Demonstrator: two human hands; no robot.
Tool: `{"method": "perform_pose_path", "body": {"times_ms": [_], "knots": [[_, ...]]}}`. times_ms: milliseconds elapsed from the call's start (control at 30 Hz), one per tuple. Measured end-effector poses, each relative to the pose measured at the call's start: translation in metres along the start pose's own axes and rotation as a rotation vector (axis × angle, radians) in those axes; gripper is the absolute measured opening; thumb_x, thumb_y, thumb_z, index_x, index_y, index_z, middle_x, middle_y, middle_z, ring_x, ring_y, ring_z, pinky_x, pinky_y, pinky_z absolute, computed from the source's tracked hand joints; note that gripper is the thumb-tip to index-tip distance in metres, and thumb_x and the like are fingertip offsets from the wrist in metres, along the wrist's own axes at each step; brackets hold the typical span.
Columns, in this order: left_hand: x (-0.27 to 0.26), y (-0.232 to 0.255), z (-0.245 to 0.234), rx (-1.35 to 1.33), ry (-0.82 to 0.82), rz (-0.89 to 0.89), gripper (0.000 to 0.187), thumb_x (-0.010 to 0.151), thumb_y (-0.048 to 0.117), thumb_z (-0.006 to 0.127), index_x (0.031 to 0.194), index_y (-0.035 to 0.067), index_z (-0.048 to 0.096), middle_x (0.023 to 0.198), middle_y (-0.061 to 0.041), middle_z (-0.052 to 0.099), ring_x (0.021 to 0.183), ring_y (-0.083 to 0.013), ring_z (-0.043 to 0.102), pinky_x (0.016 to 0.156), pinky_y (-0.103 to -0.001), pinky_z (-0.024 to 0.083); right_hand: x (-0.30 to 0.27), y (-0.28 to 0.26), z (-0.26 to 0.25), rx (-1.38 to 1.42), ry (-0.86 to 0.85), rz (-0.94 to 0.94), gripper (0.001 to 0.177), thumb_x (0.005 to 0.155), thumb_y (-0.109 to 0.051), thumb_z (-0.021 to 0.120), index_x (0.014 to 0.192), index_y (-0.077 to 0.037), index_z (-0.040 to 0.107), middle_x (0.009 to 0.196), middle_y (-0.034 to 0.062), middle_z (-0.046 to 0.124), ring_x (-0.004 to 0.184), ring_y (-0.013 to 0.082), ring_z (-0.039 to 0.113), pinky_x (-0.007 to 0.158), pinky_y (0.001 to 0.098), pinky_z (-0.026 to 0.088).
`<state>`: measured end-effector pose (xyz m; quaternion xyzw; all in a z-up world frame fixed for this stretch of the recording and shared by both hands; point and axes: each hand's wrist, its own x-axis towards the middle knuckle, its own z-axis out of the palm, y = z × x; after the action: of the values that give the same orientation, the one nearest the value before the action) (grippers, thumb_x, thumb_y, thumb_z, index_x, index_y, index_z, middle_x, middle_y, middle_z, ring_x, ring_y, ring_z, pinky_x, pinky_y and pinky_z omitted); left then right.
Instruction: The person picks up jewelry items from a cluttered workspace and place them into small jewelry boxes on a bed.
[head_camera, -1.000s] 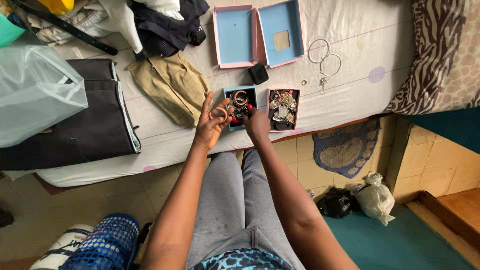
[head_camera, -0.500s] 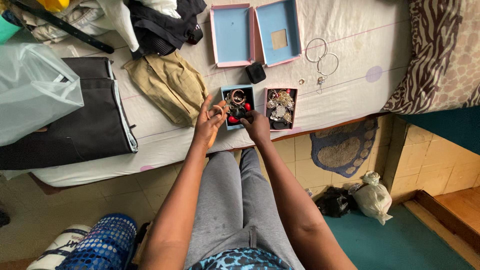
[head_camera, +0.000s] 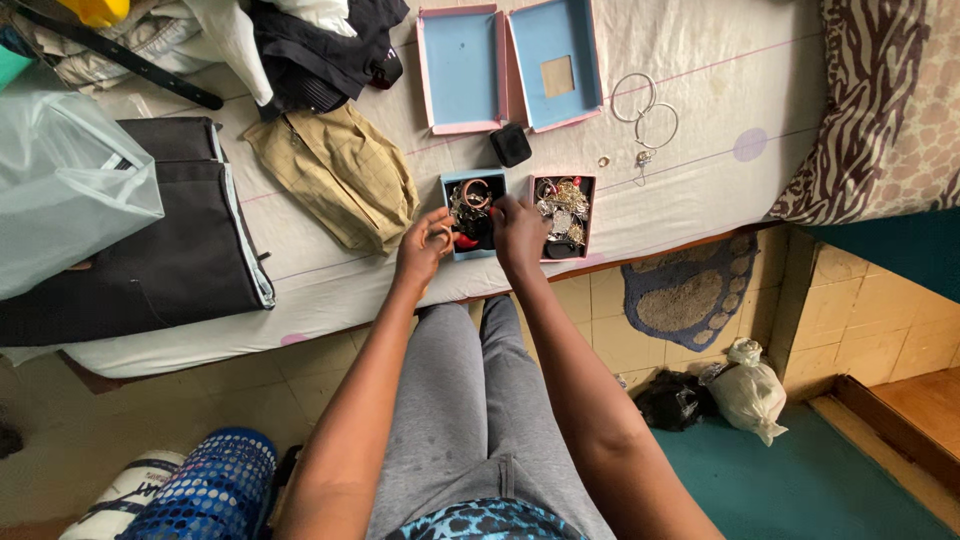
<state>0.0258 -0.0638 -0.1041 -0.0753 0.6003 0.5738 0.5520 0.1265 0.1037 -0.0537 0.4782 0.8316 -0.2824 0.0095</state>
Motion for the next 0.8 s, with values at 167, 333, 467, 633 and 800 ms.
{"method": "perform_pose_path", "body": {"times_ms": [167, 333, 467, 633, 800], "knots": [[0.004, 0.002, 0.006, 0.088, -0.003, 0.017, 0.055, 0.093, -0.01, 0.048, 0.146, 0.004, 0.052, 0.139, -0.012, 0.062, 0.114, -0.0166, 0.066, 0.096, -0.028, 0.055, 0.018, -0.026, 0.018, 0.01, -0.119, 0.012, 0.015, 0.088, -0.03, 0.076, 0.096, -0.017, 0.076, 0.094, 0.0106, 0.07, 0.084, 0.0356, 0.068, 0.087, 0.0609, 0.045], [-0.001, 0.014, 0.006, 0.066, 0.007, -0.008, 0.058, 0.094, -0.01, 0.052, 0.15, 0.005, 0.048, 0.138, -0.011, 0.062, 0.116, -0.0129, 0.062, 0.099, -0.028, 0.049, 0.027, -0.043, 0.032, 0.003, -0.185, 0.039, 0.014, 0.083, -0.026, 0.077, 0.092, -0.015, 0.075, 0.096, 0.0078, 0.072, 0.085, 0.0346, 0.07, 0.092, 0.0693, 0.039], [-0.006, 0.015, -0.005, -0.007, 0.032, -0.028, 0.063, 0.089, -0.01, 0.056, 0.149, 0.008, 0.045, 0.137, -0.006, 0.063, 0.118, -0.0109, 0.063, 0.099, -0.026, 0.05, 0.015, -0.039, 0.03, 0.073, -0.132, 0.004, 0.009, 0.091, -0.024, 0.073, 0.093, -0.015, 0.074, 0.091, 0.0075, 0.068, 0.082, 0.033, 0.067, 0.086, 0.0594, 0.041], [-0.002, 0.004, -0.016, 0.054, 0.1, 0.027, 0.067, 0.085, -0.014, 0.061, 0.148, 0.006, 0.053, 0.122, -0.005, 0.065, 0.106, -0.0135, 0.06, 0.093, -0.028, 0.05, -0.017, -0.032, 0.001, 0.101, -0.039, -0.21, 0.013, 0.095, -0.018, 0.069, 0.106, -0.013, 0.073, 0.084, 0.0069, 0.059, 0.075, 0.0285, 0.06, 0.077, 0.0459, 0.039], [-0.002, 0.005, -0.01, 0.078, 0.115, 0.053, 0.063, 0.089, -0.006, 0.069, 0.147, 0.008, 0.051, 0.112, -0.004, 0.066, 0.106, -0.0138, 0.064, 0.096, -0.027, 0.052, -0.031, -0.027, -0.018, -0.015, 0.026, -0.306, 0.007, 0.094, -0.017, 0.069, 0.101, -0.017, 0.072, 0.082, 0.0049, 0.058, 0.07, 0.0269, 0.057, 0.08, 0.042, 0.038]]}}
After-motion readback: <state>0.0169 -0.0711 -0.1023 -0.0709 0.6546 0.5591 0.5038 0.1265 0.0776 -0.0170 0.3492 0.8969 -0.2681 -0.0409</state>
